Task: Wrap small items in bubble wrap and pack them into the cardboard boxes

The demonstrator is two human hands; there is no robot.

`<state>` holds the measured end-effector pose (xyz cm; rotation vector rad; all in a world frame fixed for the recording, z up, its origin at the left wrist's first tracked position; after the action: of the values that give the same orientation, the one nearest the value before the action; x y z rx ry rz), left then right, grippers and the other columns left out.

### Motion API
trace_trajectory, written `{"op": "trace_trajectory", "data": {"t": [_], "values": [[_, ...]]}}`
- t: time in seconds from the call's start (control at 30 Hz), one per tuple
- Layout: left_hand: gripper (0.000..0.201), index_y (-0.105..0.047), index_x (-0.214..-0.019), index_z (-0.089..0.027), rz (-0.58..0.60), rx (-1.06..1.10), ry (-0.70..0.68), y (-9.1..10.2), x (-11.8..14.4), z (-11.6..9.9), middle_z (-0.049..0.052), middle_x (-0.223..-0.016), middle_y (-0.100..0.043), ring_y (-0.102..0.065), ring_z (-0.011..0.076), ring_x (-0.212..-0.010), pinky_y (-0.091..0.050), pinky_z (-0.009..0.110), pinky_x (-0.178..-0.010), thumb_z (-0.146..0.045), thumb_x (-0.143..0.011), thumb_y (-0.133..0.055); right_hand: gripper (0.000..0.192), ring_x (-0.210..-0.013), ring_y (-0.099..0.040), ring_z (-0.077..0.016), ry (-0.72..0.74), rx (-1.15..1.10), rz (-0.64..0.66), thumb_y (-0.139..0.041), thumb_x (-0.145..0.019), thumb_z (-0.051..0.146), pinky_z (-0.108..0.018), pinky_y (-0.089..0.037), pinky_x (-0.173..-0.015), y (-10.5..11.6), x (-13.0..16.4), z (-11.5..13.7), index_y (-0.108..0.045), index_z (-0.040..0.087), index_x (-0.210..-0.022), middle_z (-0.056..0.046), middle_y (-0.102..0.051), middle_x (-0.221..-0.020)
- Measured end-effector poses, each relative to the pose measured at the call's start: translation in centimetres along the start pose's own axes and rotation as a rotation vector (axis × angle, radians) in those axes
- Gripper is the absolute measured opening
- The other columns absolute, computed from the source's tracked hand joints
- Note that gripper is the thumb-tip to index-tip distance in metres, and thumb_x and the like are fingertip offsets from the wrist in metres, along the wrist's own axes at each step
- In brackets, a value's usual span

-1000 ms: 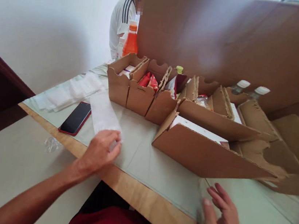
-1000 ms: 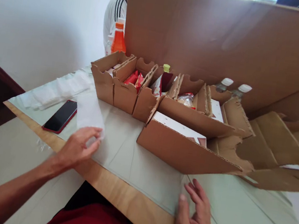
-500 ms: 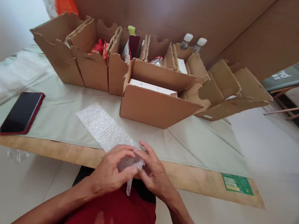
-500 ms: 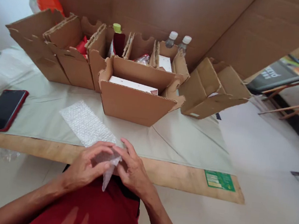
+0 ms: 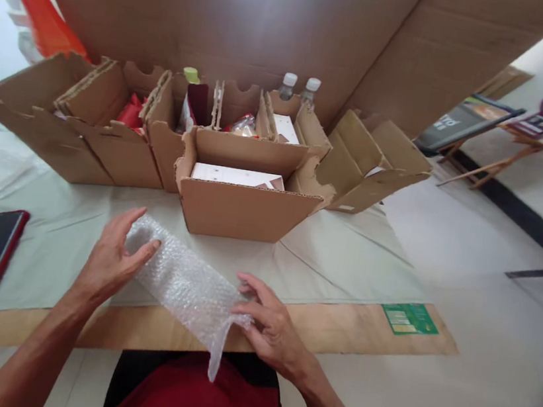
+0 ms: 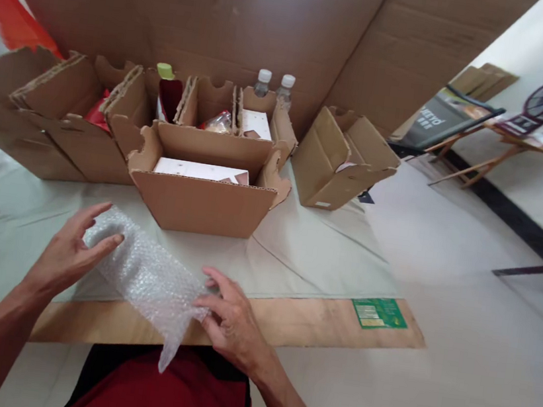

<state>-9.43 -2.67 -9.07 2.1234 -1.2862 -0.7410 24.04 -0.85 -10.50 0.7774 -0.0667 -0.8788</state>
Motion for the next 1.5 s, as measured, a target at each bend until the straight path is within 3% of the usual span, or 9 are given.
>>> {"op": "trace_trajectory", "data": {"t": [0.2, 0.4, 0.63, 0.9, 1.03, 1.1, 1.27, 1.37, 1.5], "values": [[0.091, -0.04, -0.155, -0.023, 0.152, 0.443, -0.027, -3.8, -4.2, -3.6, 0.02, -0.159, -0.049, -0.053, 0.0384, -0.143, -0.05, 0.059, -0.114, -0.058, -0.078, -0.076, 0.017, -0.146, -0.053, -0.0352, -0.227, 0.003, -0.275, -0.065, -0.097, 0.029, -0.058, -0.049, -0.116, 5.8, -1.9, -3.9, -0.081, 0.026, -0.102, -0.011, -0.041, -0.168], [0.075, -0.055, -0.134, -0.021, 0.192, 0.482, 0.076, -6.5, -4.4, -5.1, 0.011, -0.123, -0.067, -0.069, 0.0325, -0.113, -0.057, 0.057, -0.104, -0.054, -0.071, -0.082, 0.011, -0.144, -0.054, -0.0305, -0.19, -0.172, -0.219, -0.069, -0.091, 0.028, -0.05, -0.045, -0.121, 8.2, -5.6, -5.3, -0.079, 0.024, -0.091, -0.009, -0.054, -0.156], [0.071, -0.055, -0.136, -0.022, 0.29, 0.499, 0.077, -10.3, -0.3, -9.8, 0.014, -0.129, -0.067, -0.066, 0.0364, -0.124, -0.055, 0.057, -0.106, -0.053, -0.076, -0.075, 0.012, -0.14, -0.057, -0.0308, -0.249, -0.12, -0.378, -0.068, -0.091, 0.029, -0.047, -0.046, -0.119, 10.5, -0.7, -6.9, -0.078, 0.024, -0.092, -0.009, -0.06, -0.148], [0.093, -0.021, -0.166, -0.021, 0.446, 0.511, -0.283, -18.8, -3.1, -17.7, 0.02, -0.166, -0.041, -0.048, 0.0351, -0.149, -0.046, 0.057, -0.119, -0.039, -0.085, -0.064, 0.027, -0.141, -0.057, -0.0338, -0.335, -0.086, -0.697, -0.077, -0.083, 0.049, -0.05, -0.048, -0.116, 17.3, 2.3, -13.3, -0.075, 0.022, -0.089, -0.01, -0.057, -0.153], [0.095, -0.016, -0.169, -0.029, 0.364, 0.325, -0.387, -16.7, -2.0, -15.5, 0.019, -0.171, -0.035, -0.042, 0.0388, -0.154, -0.039, 0.066, -0.121, -0.045, -0.09, -0.066, 0.013, -0.15, -0.048, -0.0372, -0.314, 0.28, -0.82, -0.069, -0.091, 0.035, -0.06, -0.046, -0.118, 17.4, 4.5, -8.7, -0.075, 0.023, -0.089, -0.007, -0.043, -0.168], [0.09, -0.024, -0.167, -0.034, 0.386, 0.178, -0.512, -14.7, -0.5, -13.6, 0.015, -0.169, -0.04, -0.04, 0.0395, -0.155, -0.039, 0.066, -0.121, -0.049, -0.09, -0.069, 0.009, -0.147, -0.051, -0.0367, -0.237, 0.357, -0.745, -0.067, -0.093, 0.027, -0.06, -0.049, -0.114, 16.3, 5.3, -5.7, -0.076, 0.025, -0.091, -0.006, -0.045, -0.167], [0.083, -0.048, -0.155, -0.025, 0.55, -0.096, -0.808, -13.0, 3.2, -10.2, 0.02, -0.16, -0.051, -0.046, 0.0434, -0.149, -0.038, 0.067, -0.121, -0.06, -0.085, -0.074, 0.007, -0.121, -0.069, -0.03, -0.159, 0.044, -0.57, -0.071, -0.093, 0.027, -0.05, -0.058, -0.1, 14.3, 6.6, -2.4, -0.078, 0.027, -0.092, -0.008, -0.064, -0.15], [0.051, -0.061, -0.143, -0.022, 0.505, -0.17, -0.823, -13.3, 3.5, -9.3, 0.018, -0.156, -0.057, -0.051, 0.0385, -0.146, -0.038, 0.065, -0.121, -0.038, -0.094, -0.063, 0.013, -0.101, -0.072, -0.0263, -0.166, -0.214, -0.607, -0.076, -0.092, 0.04, -0.047, -0.062, -0.09, 13.6, 7.3, -1.8, -0.08, 0.029, -0.085, -0.007, -0.073, -0.138], [0.03, -0.073, -0.118, -0.022, 0.386, -0.174, -0.844, -13.3, 2.8, -9.3, 0.013, -0.135, -0.071, -0.063, 0.0323, -0.131, -0.044, 0.059, -0.116, -0.018, -0.098, -0.052, 0.022, -0.098, -0.073, -0.0271, -0.146, -0.34, -0.434, -0.077, -0.09, 0.052, -0.044, -0.063, -0.081, 11.6, 7.9, 0.4, -0.084, 0.033, -0.082, -0.007, -0.078, -0.125]]}}
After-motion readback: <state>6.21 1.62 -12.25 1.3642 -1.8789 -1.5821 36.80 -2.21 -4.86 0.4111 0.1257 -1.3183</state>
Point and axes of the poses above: each hand's wrist, its own x-axis away from the middle knuckle, its own y-axis out of the back of the hand, z = x × y, the point moved 4 cm from there along -x, towards the middle knuckle
